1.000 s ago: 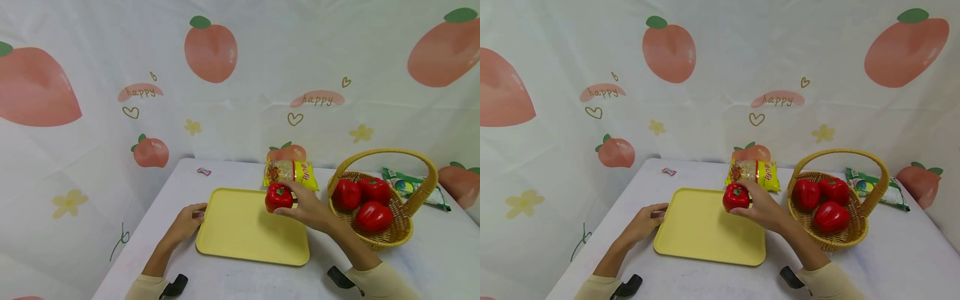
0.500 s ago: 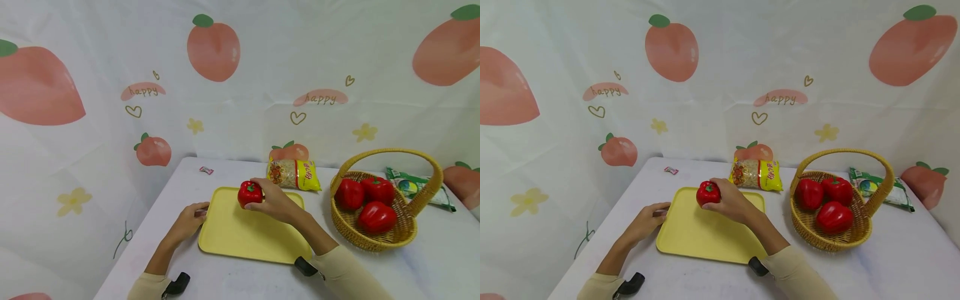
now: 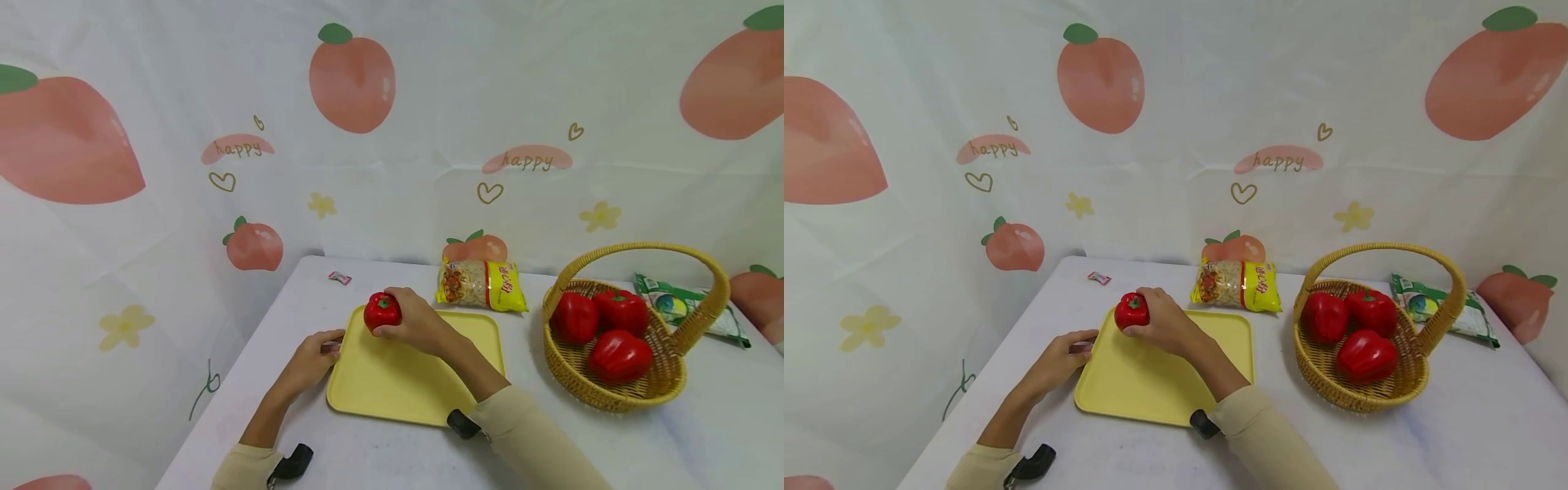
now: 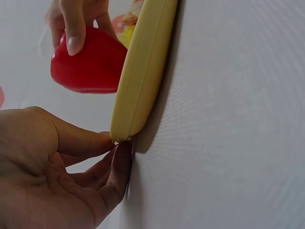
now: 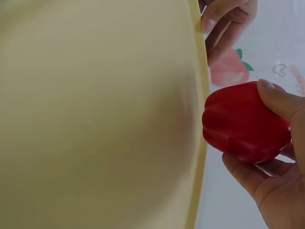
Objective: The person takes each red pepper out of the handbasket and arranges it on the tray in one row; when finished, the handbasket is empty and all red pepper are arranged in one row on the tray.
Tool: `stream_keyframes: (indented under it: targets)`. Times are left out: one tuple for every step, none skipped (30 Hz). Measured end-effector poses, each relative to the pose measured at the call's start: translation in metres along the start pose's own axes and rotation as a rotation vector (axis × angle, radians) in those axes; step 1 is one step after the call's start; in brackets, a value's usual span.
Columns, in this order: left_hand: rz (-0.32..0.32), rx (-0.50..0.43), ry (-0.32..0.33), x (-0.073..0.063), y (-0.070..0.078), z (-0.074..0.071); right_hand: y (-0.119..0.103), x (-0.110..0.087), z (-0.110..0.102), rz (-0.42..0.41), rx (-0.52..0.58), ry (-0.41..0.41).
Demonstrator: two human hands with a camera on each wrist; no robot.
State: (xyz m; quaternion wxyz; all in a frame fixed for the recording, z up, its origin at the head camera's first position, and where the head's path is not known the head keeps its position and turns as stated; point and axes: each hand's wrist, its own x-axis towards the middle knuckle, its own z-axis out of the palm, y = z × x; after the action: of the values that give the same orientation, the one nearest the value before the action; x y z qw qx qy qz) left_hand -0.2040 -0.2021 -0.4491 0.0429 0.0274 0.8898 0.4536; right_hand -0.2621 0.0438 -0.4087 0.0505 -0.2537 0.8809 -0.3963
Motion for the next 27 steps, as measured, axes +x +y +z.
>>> stream_keyframes:
  targets:
    - [0.001, 0.0, -0.001, -0.0002, 0.0003, 0.0001, -0.0003, 0.0012, 0.001, 0.007, 0.004, -0.003]
    - [0.002, 0.002, -0.003, -0.0004, 0.0006, 0.0001, -0.0003, 0.0024, 0.002, 0.012, 0.009, -0.004]
    - [0.0, 0.001, -0.003, -0.0007, 0.0009, 0.0001, -0.0003, 0.0034, 0.0029, 0.016, 0.011, -0.005]
    - [-0.001, 0.001, -0.003, -0.001, 0.0013, 0.0001, -0.0001, 0.0043, 0.0039, 0.021, 0.011, -0.006]
    - [0.001, 0.001, -0.004, -0.0012, 0.0014, 0.0, -0.0001, 0.005, 0.0046, 0.026, 0.013, -0.008]
    - [0.002, -0.001, -0.003, -0.0014, 0.0017, -0.0001, 0.0003, 0.0057, 0.0056, 0.031, 0.008, -0.009]
    - [0.003, -0.002, -0.004, -0.0013, 0.0014, -0.0001, 0.0006, 0.0062, 0.0063, 0.036, 0.003, -0.011]
    - [0.004, -0.003, -0.003, -0.0013, 0.0014, -0.0002, 0.0009, 0.0065, 0.007, 0.04, 0.0, -0.014]
    - [0.003, -0.005, -0.004, -0.0014, 0.0012, -0.0002, 0.0011, 0.0069, 0.0076, 0.044, -0.006, -0.017]
    - [0.004, -0.007, -0.003, -0.0013, 0.0011, -0.0001, 0.0014, 0.0072, 0.0082, 0.048, -0.012, -0.02]
    - [0.002, -0.008, -0.003, -0.0012, 0.0006, 0.0, 0.0013, 0.0073, 0.0086, 0.052, -0.013, -0.024]
    - [0.003, -0.009, -0.003, -0.0011, 0.0004, 0.0, 0.0015, 0.0074, 0.0091, 0.055, -0.017, -0.026]
    - [0.001, -0.009, -0.004, -0.001, 0.0, 0.0002, 0.0012, 0.0073, 0.0092, 0.058, -0.015, -0.028]
    - [0.001, -0.01, -0.004, -0.0009, 0.0001, 0.0002, 0.0012, 0.0072, 0.0094, 0.06, -0.014, -0.029]
    - [0.002, -0.011, -0.004, -0.0007, -0.0001, 0.0003, 0.0009, 0.0072, 0.0095, 0.062, -0.013, -0.03]
    - [0.002, -0.011, -0.004, -0.0006, 0.0, 0.0003, 0.0006, 0.007, 0.0094, 0.063, -0.011, -0.031]
    - [0.0, -0.011, -0.003, -0.0005, 0.0, 0.0003, 0.0004, 0.0069, 0.0093, 0.063, -0.009, -0.031]
    - [0.001, -0.009, -0.002, -0.0004, 0.0001, 0.0002, 0.0002, 0.0069, 0.0092, 0.064, -0.01, -0.03]
    - [0.0, -0.007, -0.002, -0.0004, 0.0002, 0.0002, 0.0, 0.0068, 0.009, 0.064, -0.009, -0.031]
    - [0.001, -0.005, 0.0, -0.0005, 0.0004, 0.0001, -0.0002, 0.0068, 0.0087, 0.061, -0.01, -0.033]
    - [0.001, -0.004, 0.001, -0.0006, 0.0005, 0.0002, -0.0004, 0.0067, 0.0084, 0.059, -0.011, -0.035]
    - [0.0, -0.002, 0.002, -0.0009, 0.0008, 0.0001, -0.0003, 0.0068, 0.0083, 0.051, -0.011, -0.036]
    - [0.001, 0.0, 0.003, -0.0011, 0.0009, 0.0002, -0.0003, 0.0067, 0.0081, 0.048, -0.012, -0.039]
    - [0.002, 0.002, 0.003, -0.0012, 0.0012, 0.0002, -0.0002, 0.0067, 0.0078, 0.044, -0.013, -0.041]
    - [0.002, 0.004, 0.003, -0.0013, 0.0014, 0.0003, -0.0001, 0.0065, 0.0075, 0.039, -0.013, -0.044]
    - [0.001, 0.005, 0.004, -0.0013, 0.0015, 0.0005, 0.0, 0.0062, 0.0073, 0.036, -0.01, -0.045]
    - [0.001, 0.008, 0.004, -0.0013, 0.0016, 0.0006, 0.0001, 0.0058, 0.0071, 0.034, -0.009, -0.046]
